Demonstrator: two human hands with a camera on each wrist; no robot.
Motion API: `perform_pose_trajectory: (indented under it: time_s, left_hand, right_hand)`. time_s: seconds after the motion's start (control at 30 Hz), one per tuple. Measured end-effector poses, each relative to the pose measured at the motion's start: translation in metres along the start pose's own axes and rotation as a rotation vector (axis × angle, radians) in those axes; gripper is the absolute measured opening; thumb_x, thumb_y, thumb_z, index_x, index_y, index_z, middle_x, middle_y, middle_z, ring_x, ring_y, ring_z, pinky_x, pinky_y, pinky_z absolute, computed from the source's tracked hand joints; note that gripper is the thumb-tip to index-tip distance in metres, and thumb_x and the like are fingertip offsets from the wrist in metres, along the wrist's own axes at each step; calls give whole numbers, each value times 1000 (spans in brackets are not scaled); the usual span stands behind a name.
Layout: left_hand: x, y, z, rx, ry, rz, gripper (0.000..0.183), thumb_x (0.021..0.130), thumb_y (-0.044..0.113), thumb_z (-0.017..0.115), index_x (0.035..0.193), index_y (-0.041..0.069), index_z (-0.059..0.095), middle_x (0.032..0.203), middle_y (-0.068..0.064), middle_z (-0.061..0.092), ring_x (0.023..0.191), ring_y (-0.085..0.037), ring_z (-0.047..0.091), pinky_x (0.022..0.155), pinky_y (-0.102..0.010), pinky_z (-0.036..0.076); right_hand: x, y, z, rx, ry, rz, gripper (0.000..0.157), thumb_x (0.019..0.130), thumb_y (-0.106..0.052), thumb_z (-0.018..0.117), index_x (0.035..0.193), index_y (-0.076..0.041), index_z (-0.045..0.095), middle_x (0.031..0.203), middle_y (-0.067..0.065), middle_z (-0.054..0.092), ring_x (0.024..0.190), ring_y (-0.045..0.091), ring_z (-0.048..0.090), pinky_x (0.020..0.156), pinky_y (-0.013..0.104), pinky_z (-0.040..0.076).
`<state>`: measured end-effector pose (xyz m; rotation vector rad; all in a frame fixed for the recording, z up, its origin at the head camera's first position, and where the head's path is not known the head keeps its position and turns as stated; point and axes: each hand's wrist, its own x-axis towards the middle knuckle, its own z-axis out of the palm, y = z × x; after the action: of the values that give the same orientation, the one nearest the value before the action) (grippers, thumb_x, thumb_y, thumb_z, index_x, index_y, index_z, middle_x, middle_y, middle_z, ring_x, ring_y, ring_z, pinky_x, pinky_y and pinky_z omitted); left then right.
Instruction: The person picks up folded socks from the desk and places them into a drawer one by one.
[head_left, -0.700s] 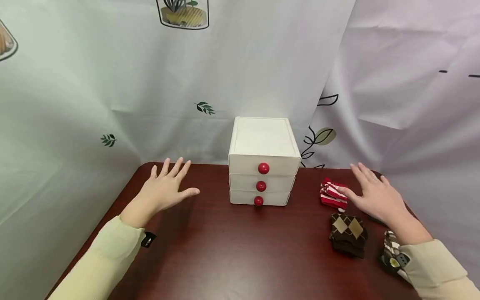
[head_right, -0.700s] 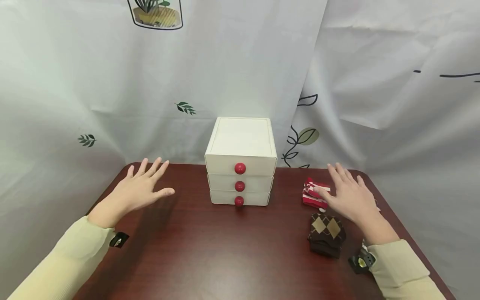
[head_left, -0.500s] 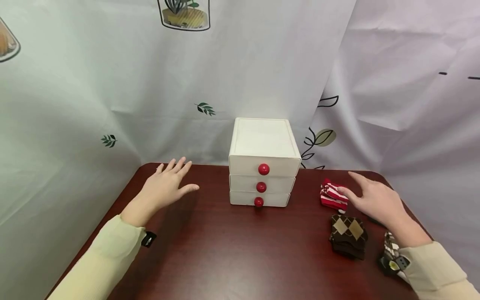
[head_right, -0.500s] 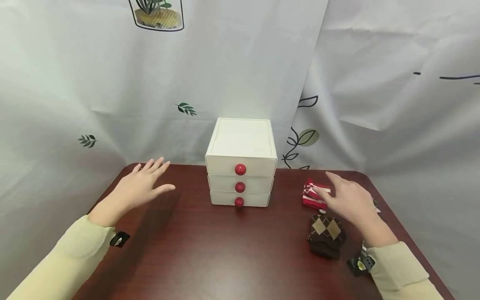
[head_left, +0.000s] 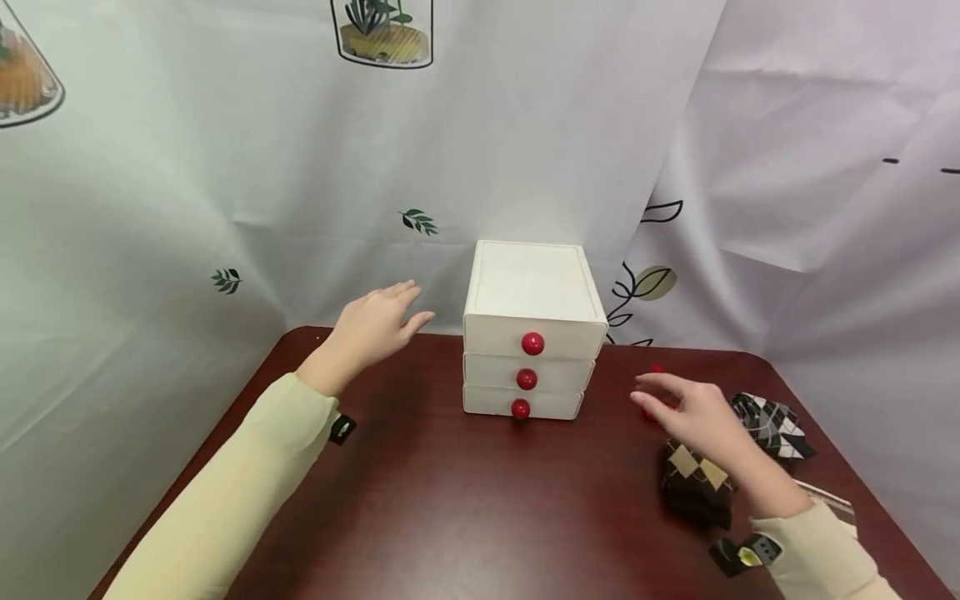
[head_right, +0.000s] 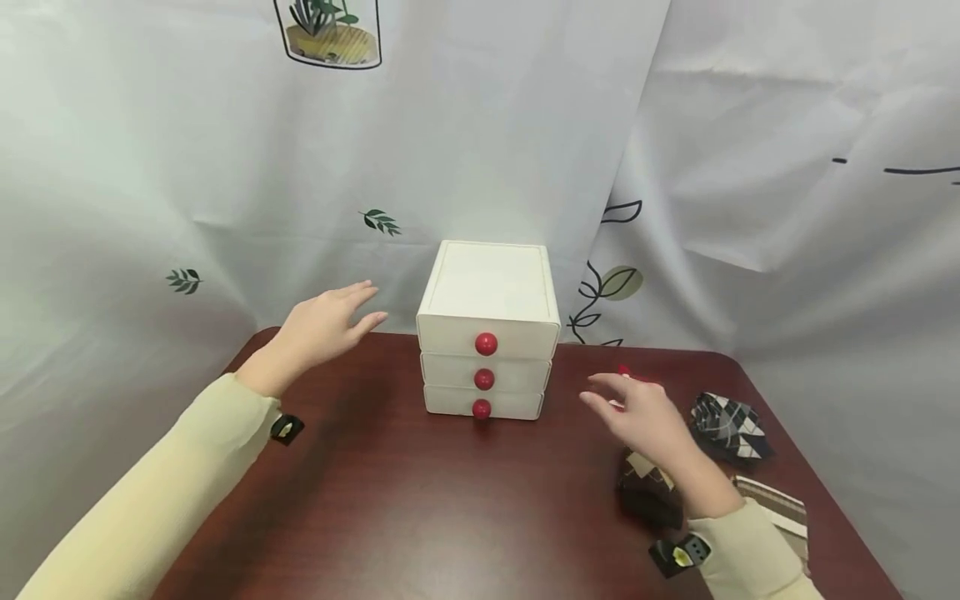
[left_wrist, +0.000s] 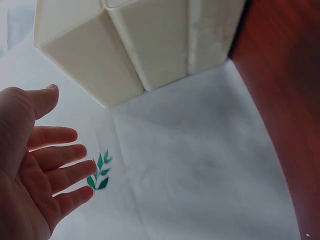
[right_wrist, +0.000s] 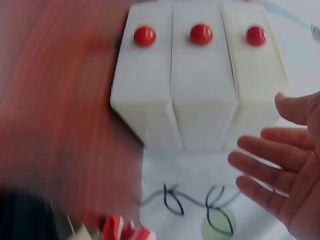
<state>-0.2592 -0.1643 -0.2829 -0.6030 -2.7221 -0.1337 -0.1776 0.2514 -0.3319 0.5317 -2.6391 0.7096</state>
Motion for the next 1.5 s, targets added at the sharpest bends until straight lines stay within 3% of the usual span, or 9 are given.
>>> perform_pose_trajectory:
  time_s: [0.1,0.17,0.37,0.63,0.8,0.97,1.07,1.23,1.5]
  left_hand:
    - [17,8,-4,0,-27,9,59,94,45,48,135,2,47,141,-16,41,125,-33,44,99,-47,36]
    - [27,13,-5,1,-46,7,60,95,45,47,137,3,45,143,-15,39,128,-31,41,101,-45,34]
    - [53,29,-5,-34,-102,1,58,96,45,45,139,6,43,145,-13,36,133,-25,34,103,-44,32]
    - [71,39,1,-120,-118,27,56,95,46,44,137,8,47,141,-11,42,131,-23,37,101,-44,35]
    - [75,43,5,-121,-102,50,49,95,44,45,127,9,56,135,-11,49,123,-26,47,93,-45,42]
    - [76,45,6,-133,-93,80,35,96,41,44,85,12,59,131,-11,53,104,-28,59,71,-41,48]
    - [77,44,7,-143,-88,85,36,96,41,44,75,14,53,132,-10,53,98,-27,60,65,-38,46]
    - [77,42,8,-148,-80,87,35,96,41,45,75,14,52,122,-8,59,87,-24,61,64,-38,46]
    - [79,41,9,-106,-108,99,36,96,42,42,83,14,59,135,-11,50,115,-31,53,84,-45,47]
  right_hand:
    - [2,-11,11,96,-56,-6,21,86,-25,67,104,-13,71,97,0,69,85,18,64,65,27,50]
    - [3,-18,18,143,-83,-12,21,86,-26,68,103,-15,71,98,-3,69,95,17,62,73,29,50]
    - [7,-38,38,331,-206,59,24,86,-29,67,106,-16,70,97,-5,69,94,13,62,80,34,49]
    - [23,-61,64,951,-390,125,36,95,-17,54,117,11,56,106,30,62,90,32,66,78,42,52]
    - [34,-70,74,1316,-423,284,35,97,-19,51,120,7,56,111,23,63,96,32,64,84,42,49]
    - [46,-72,80,1605,-393,440,34,100,-21,44,119,5,54,108,16,65,96,27,64,88,38,47]
    - [54,-71,83,1694,-374,500,37,100,-24,42,121,6,47,108,15,65,98,26,63,91,38,45]
    - [64,-70,86,1784,-377,604,37,99,-30,43,119,2,47,113,17,62,105,27,59,95,36,43]
    - [75,-74,90,1899,-369,669,36,98,-32,47,114,-1,54,111,18,63,109,29,58,96,36,41]
